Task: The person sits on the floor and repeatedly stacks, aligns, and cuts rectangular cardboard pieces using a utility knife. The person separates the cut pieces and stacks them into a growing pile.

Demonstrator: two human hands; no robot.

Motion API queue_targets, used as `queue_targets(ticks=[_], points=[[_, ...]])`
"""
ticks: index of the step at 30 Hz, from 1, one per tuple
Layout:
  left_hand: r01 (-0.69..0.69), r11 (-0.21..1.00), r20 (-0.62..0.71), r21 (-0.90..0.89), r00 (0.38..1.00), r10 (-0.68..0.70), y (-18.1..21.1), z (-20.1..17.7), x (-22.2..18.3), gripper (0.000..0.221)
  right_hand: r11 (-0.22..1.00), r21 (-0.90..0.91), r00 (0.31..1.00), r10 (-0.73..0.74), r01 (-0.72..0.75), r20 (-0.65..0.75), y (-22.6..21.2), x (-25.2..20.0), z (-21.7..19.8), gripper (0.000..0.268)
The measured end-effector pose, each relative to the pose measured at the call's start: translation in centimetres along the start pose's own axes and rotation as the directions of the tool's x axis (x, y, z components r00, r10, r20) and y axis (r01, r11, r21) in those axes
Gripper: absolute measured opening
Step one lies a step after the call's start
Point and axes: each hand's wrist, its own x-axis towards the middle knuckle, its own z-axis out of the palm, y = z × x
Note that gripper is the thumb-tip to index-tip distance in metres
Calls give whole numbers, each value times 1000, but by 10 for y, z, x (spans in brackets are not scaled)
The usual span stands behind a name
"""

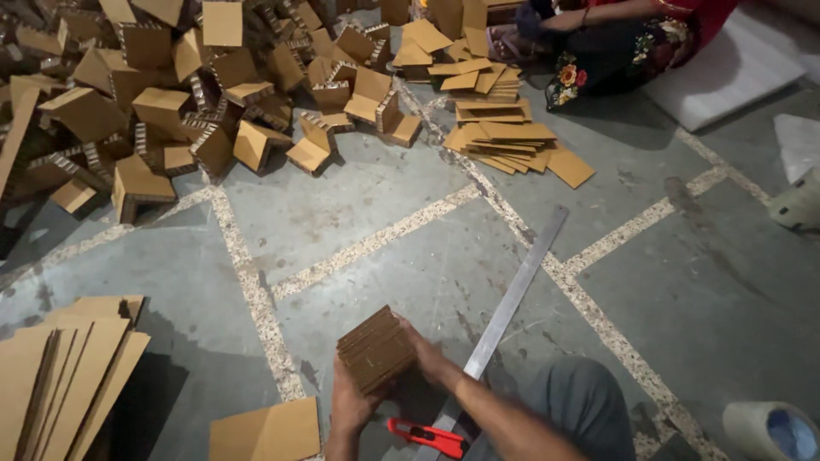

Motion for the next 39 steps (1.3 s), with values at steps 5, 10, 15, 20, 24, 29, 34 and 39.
queue_targets(ticks=[5, 10, 15, 20, 24, 29, 34, 39], points=[[-98, 989, 105, 112, 991, 87, -27, -3, -5, 58, 992, -116, 998, -58, 56, -13, 40, 5, -19, 70], [-264, 959, -51, 106, 961, 270, -65, 10, -10, 69, 995, -2, 992, 99, -99, 75, 15, 12, -11, 78], [215, 887, 46, -408, 975, -215, -76, 9, -28, 66, 702, -655, 951, -111, 280, 288, -23, -16, -3, 96], [292, 622, 56, -726, 927, -370, -32, 17, -35, 65, 820, -554, 962, 11, 147, 272, -74, -47, 17, 114], [310, 565, 56, -764, 906, -420, -14, 27, -30, 67, 811, -583, 968, 105, 48, 226, -105, -48, 27, 114], [270, 882, 51, -385, 961, -272, -62, 18, -23, 86, 730, -683, 984, 109, 15, 139, -140, -6, -13, 109], [492, 858, 74, 144, 860, -506, -121, 2, -6, 95, 779, -619, 995, -100, 98, 32, -214, 44, -136, 88], [580, 772, 62, 259, 788, -613, -159, 13, 32, 91, 940, -332, 933, -45, -82, -358, -258, 85, -268, 65]])
